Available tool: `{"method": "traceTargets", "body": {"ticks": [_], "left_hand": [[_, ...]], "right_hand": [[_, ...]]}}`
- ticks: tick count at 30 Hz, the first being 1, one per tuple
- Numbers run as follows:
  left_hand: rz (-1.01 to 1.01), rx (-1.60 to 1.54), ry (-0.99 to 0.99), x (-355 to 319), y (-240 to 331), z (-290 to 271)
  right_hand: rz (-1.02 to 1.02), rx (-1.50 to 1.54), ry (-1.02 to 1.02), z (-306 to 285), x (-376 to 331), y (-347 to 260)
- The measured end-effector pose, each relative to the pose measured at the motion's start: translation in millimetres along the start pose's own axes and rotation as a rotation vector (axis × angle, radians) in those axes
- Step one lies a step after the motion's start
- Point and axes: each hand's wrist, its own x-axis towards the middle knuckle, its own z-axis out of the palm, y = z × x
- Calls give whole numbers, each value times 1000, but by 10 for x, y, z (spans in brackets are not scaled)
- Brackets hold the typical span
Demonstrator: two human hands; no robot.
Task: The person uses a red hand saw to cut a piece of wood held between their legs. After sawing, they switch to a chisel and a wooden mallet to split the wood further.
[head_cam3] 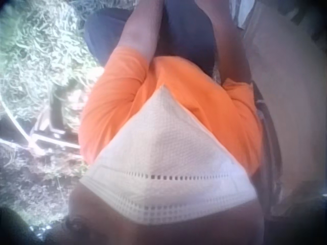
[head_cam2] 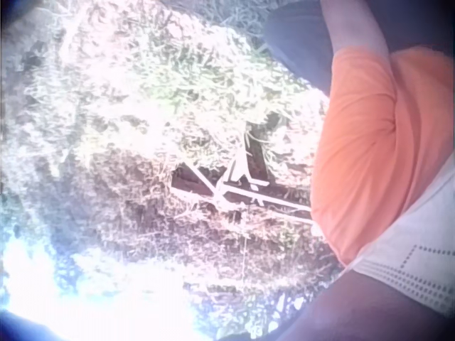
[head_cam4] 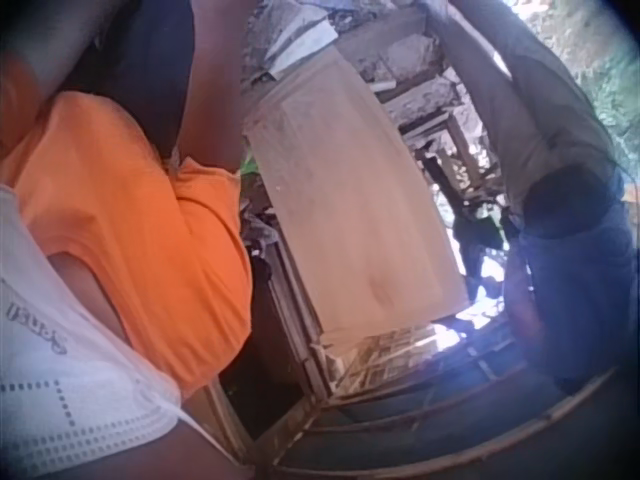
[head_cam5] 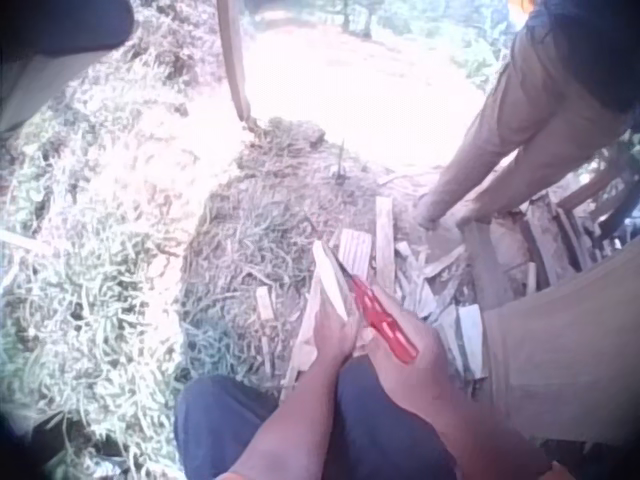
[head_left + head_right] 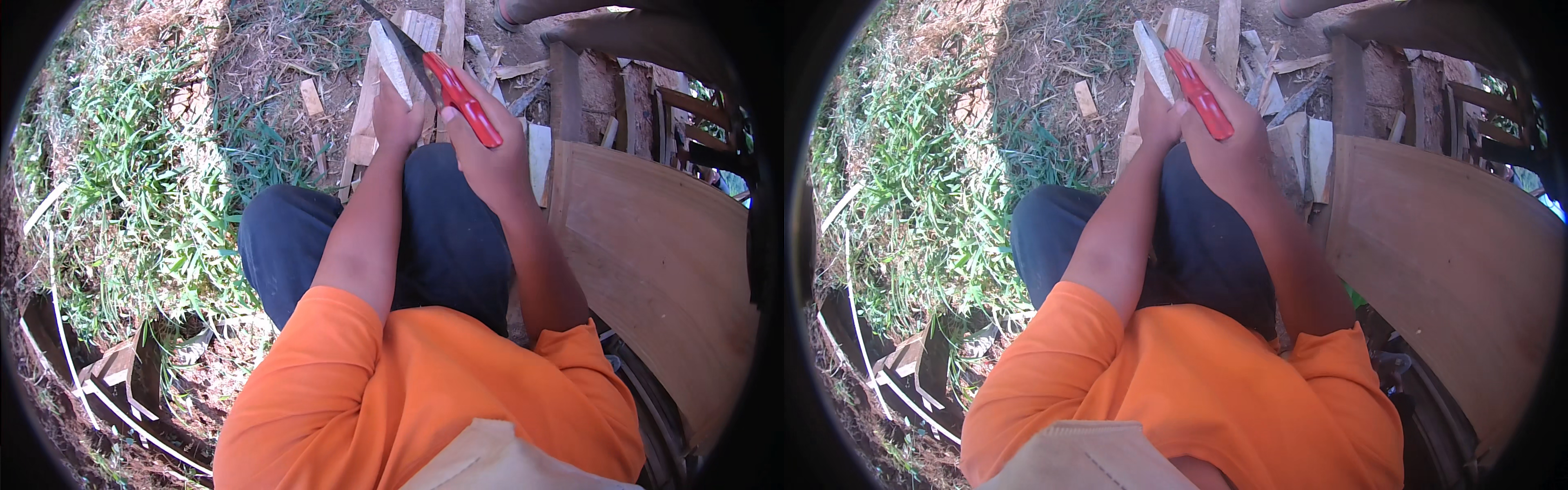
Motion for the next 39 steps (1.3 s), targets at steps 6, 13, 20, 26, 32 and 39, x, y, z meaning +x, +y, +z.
{"method": "traceTargets", "body": {"ticks": [6,13,20,26,32,39], "left_hand": [[15,30,21,-50,-26,92],[-48,140,-68,-18,215,125],[-65,61,-62,30,113,36],[-50,77,-21,-59,38,67],[-32,56,32,-17,-60,3],[-61,56,-73,-15,247,117]], "right_hand": [[122,35,-80,-572,-468,-539],[2,7,154,747,1535,644],[-162,-29,161,687,929,747],[199,104,-17,-321,-350,-296],[144,73,-54,-270,-345,-391],[-36,238,153,994,1796,1001]]}}
